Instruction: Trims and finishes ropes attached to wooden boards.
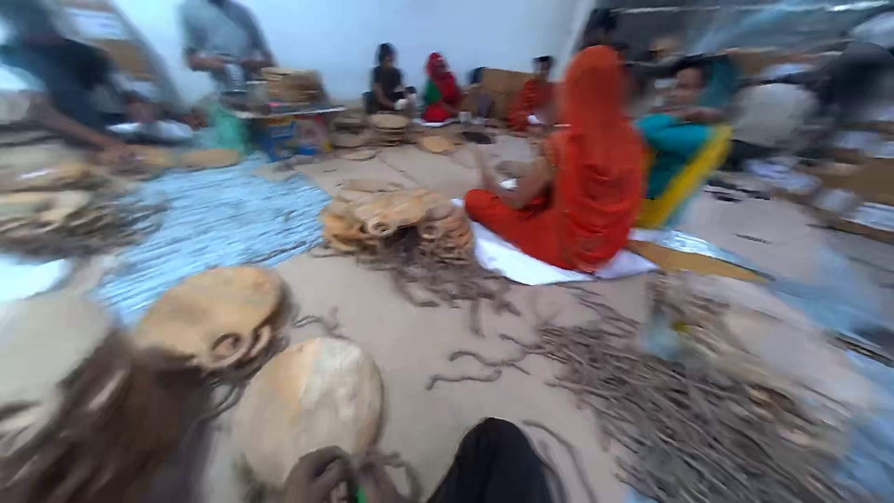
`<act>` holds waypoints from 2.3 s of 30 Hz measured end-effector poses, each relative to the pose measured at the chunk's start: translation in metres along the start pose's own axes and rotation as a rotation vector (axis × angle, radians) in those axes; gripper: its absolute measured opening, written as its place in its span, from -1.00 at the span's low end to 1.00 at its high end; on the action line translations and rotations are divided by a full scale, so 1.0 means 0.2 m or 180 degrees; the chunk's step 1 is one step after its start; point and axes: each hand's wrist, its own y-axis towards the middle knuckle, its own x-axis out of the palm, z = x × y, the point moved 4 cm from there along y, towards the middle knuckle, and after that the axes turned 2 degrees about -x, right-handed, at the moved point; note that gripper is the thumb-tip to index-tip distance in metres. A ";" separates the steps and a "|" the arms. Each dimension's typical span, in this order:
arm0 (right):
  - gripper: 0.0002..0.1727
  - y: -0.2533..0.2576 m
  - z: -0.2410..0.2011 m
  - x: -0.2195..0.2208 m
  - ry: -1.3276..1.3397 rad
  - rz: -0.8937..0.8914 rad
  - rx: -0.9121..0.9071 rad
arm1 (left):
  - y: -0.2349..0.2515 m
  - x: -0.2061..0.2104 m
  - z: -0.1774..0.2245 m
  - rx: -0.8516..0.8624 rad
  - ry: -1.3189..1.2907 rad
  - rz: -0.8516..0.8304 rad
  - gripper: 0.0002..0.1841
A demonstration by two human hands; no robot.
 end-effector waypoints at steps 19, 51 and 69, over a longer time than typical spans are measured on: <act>-0.25 0.05 0.09 -0.02 0.0433 -0.0730 0.0468 | -0.03 -0.05 -0.01 -0.0087 -0.0467 0.0033 -0.68; -0.31 -0.03 0.10 -0.03 -0.0116 -0.0900 0.0267 | -0.04 -0.07 0.03 -0.0003 -0.0497 -0.0325 -0.80; -0.32 0.03 0.07 -0.01 0.0346 -0.1007 0.0231 | -0.03 -0.05 0.04 0.0159 -0.0920 -0.0387 -0.75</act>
